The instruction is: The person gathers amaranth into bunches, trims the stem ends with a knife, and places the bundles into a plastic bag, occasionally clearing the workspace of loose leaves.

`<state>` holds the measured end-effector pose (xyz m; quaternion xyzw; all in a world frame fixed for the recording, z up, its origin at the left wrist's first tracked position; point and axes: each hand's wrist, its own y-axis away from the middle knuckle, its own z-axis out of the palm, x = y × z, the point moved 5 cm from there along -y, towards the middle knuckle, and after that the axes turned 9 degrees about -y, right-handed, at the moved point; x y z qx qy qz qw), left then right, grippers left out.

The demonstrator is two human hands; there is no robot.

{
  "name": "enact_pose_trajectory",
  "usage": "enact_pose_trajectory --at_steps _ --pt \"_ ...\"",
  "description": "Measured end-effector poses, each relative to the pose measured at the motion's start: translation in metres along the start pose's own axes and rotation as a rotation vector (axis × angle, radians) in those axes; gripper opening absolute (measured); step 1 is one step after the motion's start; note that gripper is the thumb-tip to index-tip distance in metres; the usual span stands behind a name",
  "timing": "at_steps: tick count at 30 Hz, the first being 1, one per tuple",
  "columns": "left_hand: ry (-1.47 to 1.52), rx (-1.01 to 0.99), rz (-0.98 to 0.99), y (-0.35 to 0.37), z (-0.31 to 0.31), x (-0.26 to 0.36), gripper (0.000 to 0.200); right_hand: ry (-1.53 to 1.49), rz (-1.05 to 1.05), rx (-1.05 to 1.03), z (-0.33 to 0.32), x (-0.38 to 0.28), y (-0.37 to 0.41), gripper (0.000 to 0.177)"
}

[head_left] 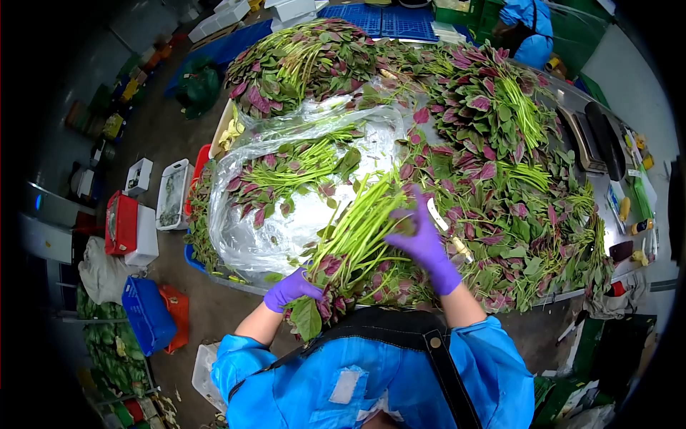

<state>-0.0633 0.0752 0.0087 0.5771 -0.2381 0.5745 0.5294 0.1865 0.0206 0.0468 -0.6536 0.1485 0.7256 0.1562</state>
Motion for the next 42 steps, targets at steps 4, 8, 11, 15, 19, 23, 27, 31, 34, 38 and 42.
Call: enact_pose_trajectory --at_steps 4,8,11,15,19,23,27,31,34,38,42 --pt "-0.018 -0.023 -0.060 -0.001 0.013 0.017 0.087 -0.264 0.230 0.034 -0.004 0.038 -0.022 0.069" --pt "0.041 -0.035 -0.077 0.012 -0.004 0.000 0.091 1.046 0.154 -0.105 -0.099 0.081 -0.061 0.048" --pt "-0.214 -0.159 -0.131 0.006 0.003 0.031 0.089 1.552 0.238 -0.305 -0.099 0.024 -0.045 0.046" --pt "-0.569 -0.415 -0.158 -0.021 0.015 0.060 0.078 0.548 -0.312 -0.363 -0.028 -0.098 -0.041 0.058" --pt "-0.494 -0.610 -0.255 -0.039 0.021 0.063 0.064 0.274 -0.095 -1.254 0.026 -0.006 0.011 0.080" --pt "-0.658 -0.684 -0.134 -0.051 0.011 0.054 0.069 -0.232 0.648 -1.453 0.002 0.068 0.075 0.066" --pt "-0.594 -0.770 -0.196 -0.066 0.019 0.056 0.088 0.187 0.752 -1.161 -0.013 0.042 0.076 0.037" --pt "-0.542 0.043 0.343 -0.070 -0.034 0.113 0.089 -0.040 0.564 -0.903 -0.055 -0.038 0.027 0.032" --pt "-0.310 0.305 0.255 -0.063 -0.066 0.069 0.073 0.821 0.552 -0.880 -0.106 0.002 -0.010 0.034" --pt "-0.112 0.451 0.103 -0.077 -0.062 0.047 0.050 0.577 0.377 -0.487 -0.159 -0.112 -0.089 0.025" --pt "0.087 0.382 -0.056 -0.097 -0.029 0.020 0.043 0.602 0.171 -0.179 -0.225 -0.192 -0.171 0.022"
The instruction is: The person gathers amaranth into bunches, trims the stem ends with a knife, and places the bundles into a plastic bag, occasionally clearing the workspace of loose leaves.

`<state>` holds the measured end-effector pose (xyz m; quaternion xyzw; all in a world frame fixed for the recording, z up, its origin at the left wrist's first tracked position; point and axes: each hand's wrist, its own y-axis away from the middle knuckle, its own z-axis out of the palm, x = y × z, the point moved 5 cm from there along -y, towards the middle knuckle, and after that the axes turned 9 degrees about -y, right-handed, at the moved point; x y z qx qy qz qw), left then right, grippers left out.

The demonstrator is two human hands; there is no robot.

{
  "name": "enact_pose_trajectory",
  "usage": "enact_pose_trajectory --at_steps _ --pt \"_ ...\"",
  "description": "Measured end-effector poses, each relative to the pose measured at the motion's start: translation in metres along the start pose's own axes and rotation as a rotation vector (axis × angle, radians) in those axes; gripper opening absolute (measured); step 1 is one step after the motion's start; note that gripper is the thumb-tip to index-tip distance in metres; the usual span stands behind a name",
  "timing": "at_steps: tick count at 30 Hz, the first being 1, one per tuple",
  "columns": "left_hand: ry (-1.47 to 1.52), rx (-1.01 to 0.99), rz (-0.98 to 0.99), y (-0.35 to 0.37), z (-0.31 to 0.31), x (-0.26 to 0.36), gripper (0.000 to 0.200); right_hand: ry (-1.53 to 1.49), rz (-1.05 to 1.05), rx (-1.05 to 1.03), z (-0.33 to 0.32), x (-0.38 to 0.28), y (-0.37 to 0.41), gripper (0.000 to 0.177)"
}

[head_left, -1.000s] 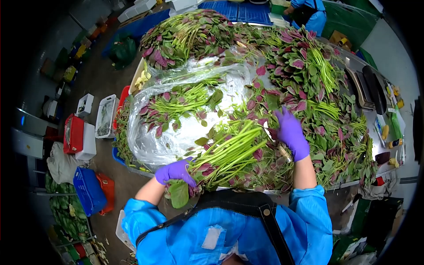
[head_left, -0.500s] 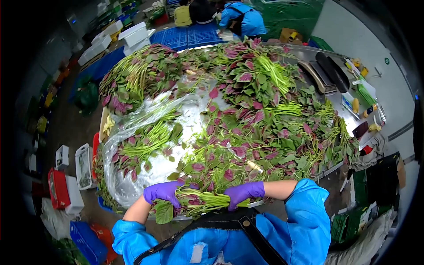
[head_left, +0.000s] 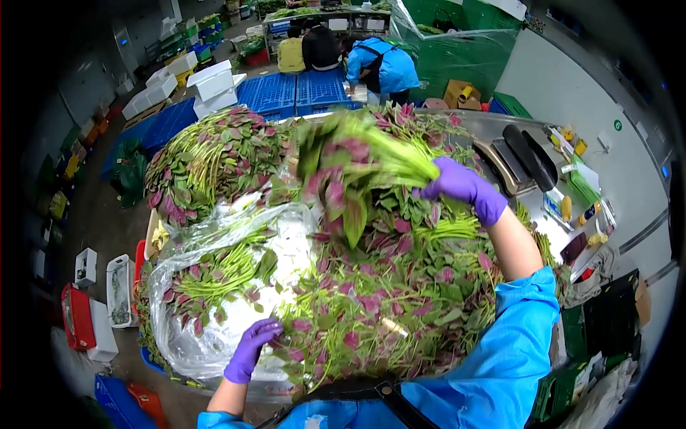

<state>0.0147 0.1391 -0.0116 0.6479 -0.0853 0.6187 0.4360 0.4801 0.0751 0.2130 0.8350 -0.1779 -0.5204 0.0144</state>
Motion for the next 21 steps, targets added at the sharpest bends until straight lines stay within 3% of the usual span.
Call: enact_pose_trajectory --at_steps 5,9,10,11,12,13,15,17,19,21 --pt "0.050 0.021 -0.087 -0.013 0.020 -0.019 0.040 -0.087 -0.158 0.158 -0.078 0.025 -0.077 0.016" --pt "0.121 0.070 -0.121 -0.018 0.031 -0.027 0.038 0.240 0.158 0.258 -0.110 0.123 -0.134 0.018" --pt "0.151 0.118 -0.157 -0.018 0.031 -0.031 0.037 0.564 0.303 0.219 -0.117 0.182 -0.154 0.025" --pt "0.180 0.161 -0.192 -0.020 0.031 -0.036 0.037 0.555 0.359 0.120 -0.110 0.231 -0.165 0.028" --pt "0.171 0.164 -0.207 -0.022 0.028 -0.039 0.037 0.580 0.455 0.153 -0.105 0.267 -0.169 0.028" --pt "0.171 0.166 -0.204 -0.028 0.025 -0.037 0.037 0.673 0.479 0.024 -0.091 0.258 -0.169 0.028" --pt "0.090 0.225 -0.229 -0.028 0.019 -0.036 0.034 0.475 0.508 0.087 -0.098 0.280 -0.171 0.037" --pt "0.000 0.139 -0.179 -0.035 0.020 -0.025 0.031 0.481 0.458 0.219 -0.114 0.245 -0.147 0.051" --pt "-0.072 0.079 -0.131 -0.037 0.016 -0.025 0.031 0.699 0.442 0.192 -0.124 0.208 -0.136 0.066" --pt "-0.083 0.109 -0.072 -0.026 0.012 -0.027 0.033 0.974 0.158 0.397 -0.146 0.193 -0.133 0.075"
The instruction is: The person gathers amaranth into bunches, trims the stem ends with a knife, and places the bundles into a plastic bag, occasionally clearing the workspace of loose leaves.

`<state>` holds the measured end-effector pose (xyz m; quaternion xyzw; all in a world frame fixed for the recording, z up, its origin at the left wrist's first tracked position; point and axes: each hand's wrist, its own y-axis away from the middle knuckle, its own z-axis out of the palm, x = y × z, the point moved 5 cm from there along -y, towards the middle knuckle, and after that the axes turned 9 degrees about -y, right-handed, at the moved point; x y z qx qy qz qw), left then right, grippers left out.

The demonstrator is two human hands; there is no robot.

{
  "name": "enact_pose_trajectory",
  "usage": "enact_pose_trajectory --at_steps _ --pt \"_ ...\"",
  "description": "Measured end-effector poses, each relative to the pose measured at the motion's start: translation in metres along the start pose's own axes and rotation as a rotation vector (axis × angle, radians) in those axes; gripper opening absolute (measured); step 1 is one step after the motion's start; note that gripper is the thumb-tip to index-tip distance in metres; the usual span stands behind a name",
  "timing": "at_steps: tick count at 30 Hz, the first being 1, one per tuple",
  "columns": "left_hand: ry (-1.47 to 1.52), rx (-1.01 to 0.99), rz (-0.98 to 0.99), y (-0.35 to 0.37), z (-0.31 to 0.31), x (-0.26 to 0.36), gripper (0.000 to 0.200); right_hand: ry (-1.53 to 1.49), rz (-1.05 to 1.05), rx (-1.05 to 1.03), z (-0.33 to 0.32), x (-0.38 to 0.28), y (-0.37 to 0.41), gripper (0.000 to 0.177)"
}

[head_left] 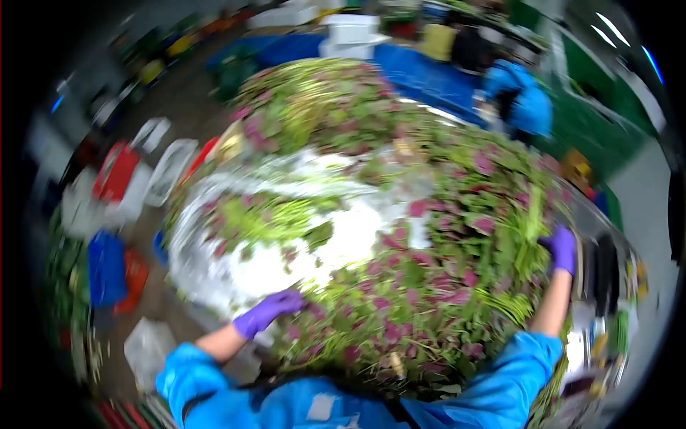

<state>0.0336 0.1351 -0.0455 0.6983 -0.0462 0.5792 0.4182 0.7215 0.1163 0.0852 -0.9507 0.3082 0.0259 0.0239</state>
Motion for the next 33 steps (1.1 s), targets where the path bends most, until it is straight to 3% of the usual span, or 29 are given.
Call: enact_pose_trajectory --at_steps 1,2,3,4,6,8,9,10,11,13,14,15,16,18,20,21,22,23,25,26,27,28,30,31,32,33 --pt "-0.092 0.020 0.016 0.006 -0.009 -0.013 0.036 -0.065 0.001 0.127 -0.007 0.004 -0.009 0.071" --pt "-0.637 -0.090 0.767 0.024 -0.012 -0.005 0.036 -0.055 0.097 0.231 -0.045 -0.051 0.013 0.078" --pt "-0.613 -0.044 0.721 0.028 -0.020 -0.027 0.034 -0.091 -0.026 0.298 -0.044 -0.062 0.011 0.083" --pt "-0.572 -0.001 0.837 0.050 -0.017 -0.005 0.032 -0.117 -0.071 0.235 -0.058 -0.110 0.027 0.078" --pt "0.059 0.046 0.084 0.044 -0.030 -0.047 0.034 -0.337 -0.347 0.196 -0.050 -0.194 0.060 0.070" --pt "-0.028 0.115 0.021 0.052 -0.045 -0.037 0.031 -0.689 -0.625 0.083 -0.018 -0.284 0.099 0.064" --pt "0.228 0.137 0.013 0.046 -0.055 -0.047 0.035 -0.670 -0.637 -0.049 -0.009 -0.333 0.126 0.060" --pt "0.121 0.210 -0.013 0.038 -0.068 -0.047 0.037 -0.659 -0.674 -0.225 0.031 -0.366 0.137 0.058" --pt "0.243 0.254 0.019 0.029 -0.078 -0.045 0.036 -0.650 -0.639 -0.384 0.053 -0.406 0.160 0.062" --pt "0.407 0.263 0.150 0.001 -0.102 -0.051 0.033 -0.911 -0.777 -0.518 0.102 -0.479 0.199 0.064" --pt "0.522 0.272 0.130 -0.011 -0.108 -0.047 0.030 -1.007 -0.721 -0.751 0.149 -0.507 0.208 0.064" --pt "0.472 0.286 0.162 -0.020 -0.118 -0.040 0.030 -0.728 -1.014 -0.422 0.168 -0.540 0.214 0.065" --pt "0.424 0.300 0.193 -0.030 -0.128 -0.034 0.030 -0.742 -0.952 -0.526 0.176 -0.566 0.218 0.065" --pt "0.131 0.329 0.273 -0.058 -0.155 -0.039 0.034 -0.685 -0.911 -0.542 0.215 -0.598 0.195 0.061" --pt "-0.375 0.444 0.452 -0.064 -0.196 -0.014 0.037 -0.359 -0.648 -0.787 0.184 -0.630 0.165 0.058" --pt "-0.631 0.463 0.484 -0.068 -0.217 0.002 0.041 -0.453 -0.813 -0.720 0.185 -0.642 0.144 0.060" --pt "-0.747 0.482 0.534 -0.078 -0.241 0.009 0.041 -0.341 -0.847 -0.669 0.210 -0.652 0.114 0.062" --pt "-0.845 0.485 0.564 -0.083 -0.263 0.025 0.042 -0.348 -0.786 -0.702 0.207 -0.660 0.093 0.065" --pt "-1.067 0.551 0.578 -0.094 -0.303 0.056 0.046 -0.348 -0.626 -0.501 0.191 -0.671 0.049 0.070" --pt "-1.191 0.613 0.558 -0.104 -0.321 0.066 0.049 -0.452 -0.675 -0.411 0.194 -0.676 0.022 0.069" --pt "-1.189 0.670 0.614 -0.118 -0.338 0.069 0.051 -0.585 -0.848 -0.105 0.187 -0.677 0.002 0.067" --pt "-1.183 0.727 0.667 -0.133 -0.352 0.071 0.054 -0.590 -0.576 -0.303 0.165 -0.683 -0.006 0.061" --pt "-1.186 0.793 0.596 -0.147 -0.374 0.096 0.054 -0.611 -0.662 -0.214 0.156 -0.684 -0.023 0.049" --pt "-0.933 0.783 0.687 -0.154 -0.385 0.108 0.049 -0.632 -0.691 -0.207 0.140 -0.688 -0.022 0.036" --pt "-0.959 0.855 0.811 -0.160 -0.393 0.122 0.045 -0.833 -0.609 -0.165 0.134 -0.688 -0.022 0.025" --pt "-0.863 0.800 0.726 -0.180 -0.405 0.118 0.045 -0.833 -0.569 -0.205 0.133 -0.689 -0.019 0.022"
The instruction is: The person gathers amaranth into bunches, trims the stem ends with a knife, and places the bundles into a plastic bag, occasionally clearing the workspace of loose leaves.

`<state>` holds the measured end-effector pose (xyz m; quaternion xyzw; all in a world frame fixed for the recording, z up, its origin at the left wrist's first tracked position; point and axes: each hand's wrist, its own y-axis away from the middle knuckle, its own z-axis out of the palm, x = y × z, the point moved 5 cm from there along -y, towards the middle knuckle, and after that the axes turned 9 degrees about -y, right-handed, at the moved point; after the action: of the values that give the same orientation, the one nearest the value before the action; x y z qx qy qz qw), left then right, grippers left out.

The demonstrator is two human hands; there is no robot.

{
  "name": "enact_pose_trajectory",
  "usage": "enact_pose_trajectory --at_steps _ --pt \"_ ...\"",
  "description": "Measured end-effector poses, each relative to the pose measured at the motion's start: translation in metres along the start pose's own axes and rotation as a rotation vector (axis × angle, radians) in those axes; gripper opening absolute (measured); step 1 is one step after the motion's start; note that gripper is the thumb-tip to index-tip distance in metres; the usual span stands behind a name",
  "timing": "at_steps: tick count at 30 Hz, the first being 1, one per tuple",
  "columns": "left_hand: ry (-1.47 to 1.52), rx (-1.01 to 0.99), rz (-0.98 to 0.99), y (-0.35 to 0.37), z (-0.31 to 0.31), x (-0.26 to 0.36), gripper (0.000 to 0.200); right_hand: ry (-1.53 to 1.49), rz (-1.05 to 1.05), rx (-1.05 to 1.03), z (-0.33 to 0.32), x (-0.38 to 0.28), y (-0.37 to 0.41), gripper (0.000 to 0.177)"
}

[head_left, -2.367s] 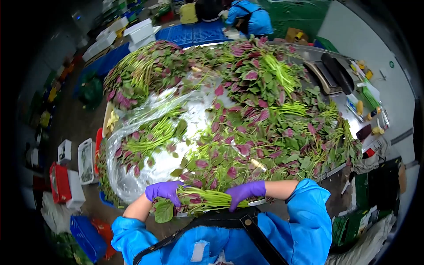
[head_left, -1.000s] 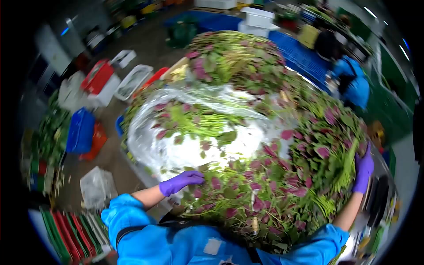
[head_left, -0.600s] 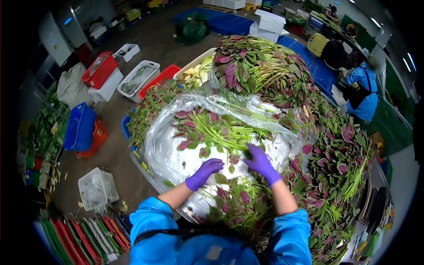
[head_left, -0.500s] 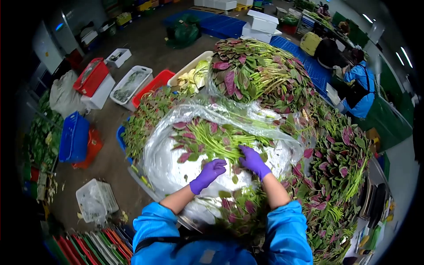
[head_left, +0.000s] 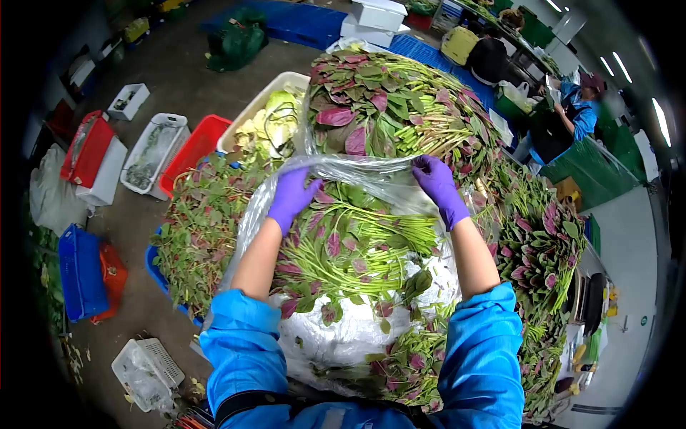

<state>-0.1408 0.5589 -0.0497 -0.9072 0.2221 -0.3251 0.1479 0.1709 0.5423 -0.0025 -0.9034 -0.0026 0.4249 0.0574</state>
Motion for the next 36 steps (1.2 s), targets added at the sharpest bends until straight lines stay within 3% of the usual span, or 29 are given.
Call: enact_pose_trajectory --at_steps 1,3,4,7,8,9,11,13,15,16,18,19,20,22,23,25,26,28,29,31,33,35,36 --pt "0.078 -0.063 -0.093 -0.007 0.014 -0.015 0.045 -0.013 0.047 -0.018 -0.002 -0.021 0.007 0.019" --pt "-0.002 -0.073 -0.060 -0.018 0.018 -0.019 0.045 -0.459 0.226 -0.520 0.026 -0.036 0.040 0.018" --pt "-0.009 -0.102 -0.046 -0.022 0.020 -0.022 0.042 -0.517 0.335 -0.782 0.042 -0.035 0.058 0.017" --pt "0.134 -0.144 -0.173 -0.032 0.003 -0.022 0.037 0.506 -0.065 -0.523 0.066 -0.003 0.073 0.065" --pt "0.256 -0.157 -0.140 -0.030 -0.007 -0.023 0.033 0.576 -0.047 -0.500 0.076 0.012 0.077 0.096" --pt "0.250 -0.162 -0.141 -0.029 -0.017 -0.023 0.033 0.568 -0.047 -0.501 0.083 0.022 0.083 0.096" --pt "0.804 -0.234 -0.352 -0.026 -0.033 -0.026 0.030 0.619 -0.012 -0.436 0.091 0.025 0.091 0.103" --pt "0.745 -0.229 -0.397 -0.021 -0.057 -0.029 0.028 0.646 -0.061 -0.395 0.094 0.026 0.090 0.110" --pt "0.689 -0.221 -0.444 -0.012 -0.077 -0.020 0.026 0.616 0.025 -0.476 0.096 0.032 0.085 0.115" --pt "0.408 -0.228 -0.407 -0.007 -0.087 -0.008 0.024 0.467 -0.007 -0.452 0.096 0.034 0.084 0.113" --pt "-0.031 -0.290 -0.352 0.008 -0.099 0.028 0.018 0.496 -0.043 -0.436 0.101 0.035 0.083 0.111" --pt "0.036 -0.323 -0.240 0.023 -0.085 0.040 0.016 0.533 -0.075 -0.421 0.101 0.033 0.082 0.109" --pt "-0.091 -0.279 -0.022 0.037 -0.078 0.062 0.016 0.522 -0.032 -0.460 0.100 0.027 0.080 0.100" --pt "0.084 -0.532 0.034 0.073 -0.050 0.107 0.020 0.526 -0.006 -0.485 0.110 0.042 0.082 0.095" --pt "0.142 -0.487 0.228 0.094 -0.031 0.124 0.024 0.536 0.007 -0.509 0.112 0.045 0.078 0.091" --pt "0.275 -0.633 0.330 0.128 0.014 0.145 0.042 0.520 -0.005 -0.461 0.103 0.036 0.075 0.083" --pt "0.272 -0.630 0.343 0.133 0.032 0.151 0.042 0.470 -0.063 -0.449 0.099 0.031 0.073 0.083" --pt "0.039 -0.413 0.431 0.139 0.056 0.160 0.061 0.413 -0.189 -0.435 0.090 0.018 0.071 0.081" --pt "0.044 -0.411 0.433 0.147 0.074 0.156 0.061 0.418 -0.186 -0.434 0.081 0.001 0.068 0.081" --pt "-0.202 -0.452 0.230 0.149 0.101 0.143 0.074 0.581 0.014 -0.563 0.065 -0.025 0.063 0.082" --pt "-0.293 -0.431 0.239 0.152 0.104 0.152 0.075 0.578 -0.023 -0.546 0.059 -0.025 0.057 0.080" --pt "-0.297 -0.609 0.176 0.153 0.094 0.163 0.074 0.443 -0.072 -0.571 0.058 -0.032 0.054 0.081" --pt "-0.291 -0.580 0.211 0.157 0.093 0.162 0.072 0.482 -0.053 -0.540 0.049 -0.031 0.050 0.082"
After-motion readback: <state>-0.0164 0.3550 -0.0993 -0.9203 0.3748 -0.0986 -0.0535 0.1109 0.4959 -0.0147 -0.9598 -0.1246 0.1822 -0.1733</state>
